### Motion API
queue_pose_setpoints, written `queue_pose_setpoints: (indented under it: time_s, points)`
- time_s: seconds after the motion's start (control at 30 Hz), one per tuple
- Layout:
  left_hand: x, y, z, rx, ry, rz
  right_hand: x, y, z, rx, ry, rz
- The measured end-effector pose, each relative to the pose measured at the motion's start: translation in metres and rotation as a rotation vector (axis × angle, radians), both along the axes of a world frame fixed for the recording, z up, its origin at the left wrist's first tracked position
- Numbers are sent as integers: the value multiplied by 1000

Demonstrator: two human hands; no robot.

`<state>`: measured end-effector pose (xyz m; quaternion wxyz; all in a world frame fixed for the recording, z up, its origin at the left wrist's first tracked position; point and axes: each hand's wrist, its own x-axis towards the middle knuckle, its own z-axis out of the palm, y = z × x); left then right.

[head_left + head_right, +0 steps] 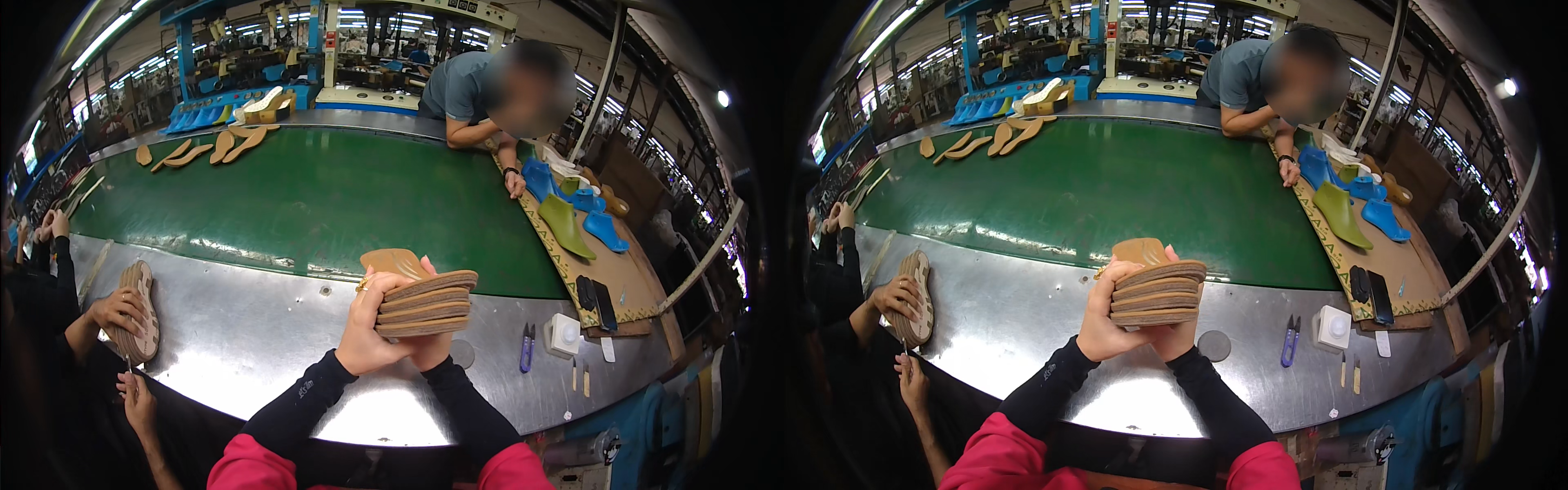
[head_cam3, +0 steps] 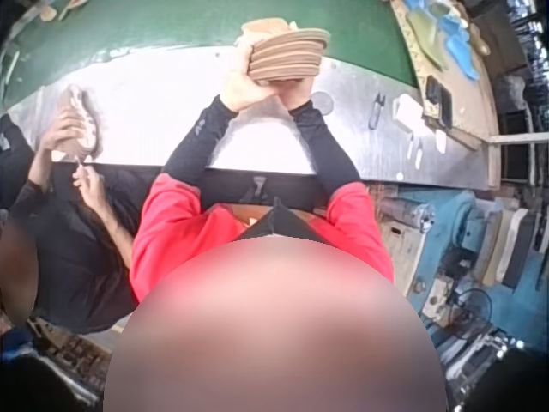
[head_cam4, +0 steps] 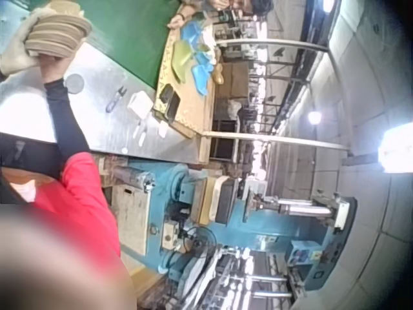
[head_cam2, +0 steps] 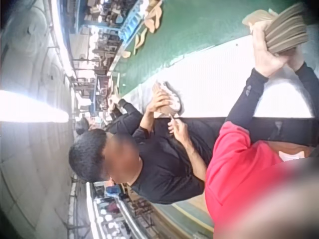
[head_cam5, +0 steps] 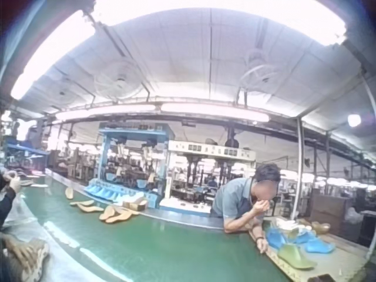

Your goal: The person smooths the edges of stacked shoe soles using a small abrasive stone. They repeatedly rub the stone along the edges, rotate the stack, and inspect the soles. A coworker works nearby on similar soles.

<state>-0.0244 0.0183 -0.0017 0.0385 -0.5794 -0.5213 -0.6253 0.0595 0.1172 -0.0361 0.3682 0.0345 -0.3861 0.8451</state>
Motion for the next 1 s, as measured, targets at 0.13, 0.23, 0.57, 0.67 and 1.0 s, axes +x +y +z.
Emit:
queue_pose_setpoints:
  time_s: [0.13,0.23,0.57,0.67,1.0]
  points:
    - [4,-1,3,13,-56,46,-2,-4,-11,-74,27,64]
    - [6,-3,7,19,-74,100,-7,-10,-24,388,-188,-253]
    - [-45,-36,31,-444,310,126,26,47,9,817,-583,34]
    - [-52,-39,23,-651,385,36,37,58,20,793,-596,320]
    - [-36,-18,-2,-621,499,128,27,34,-6,1050,-668,176]
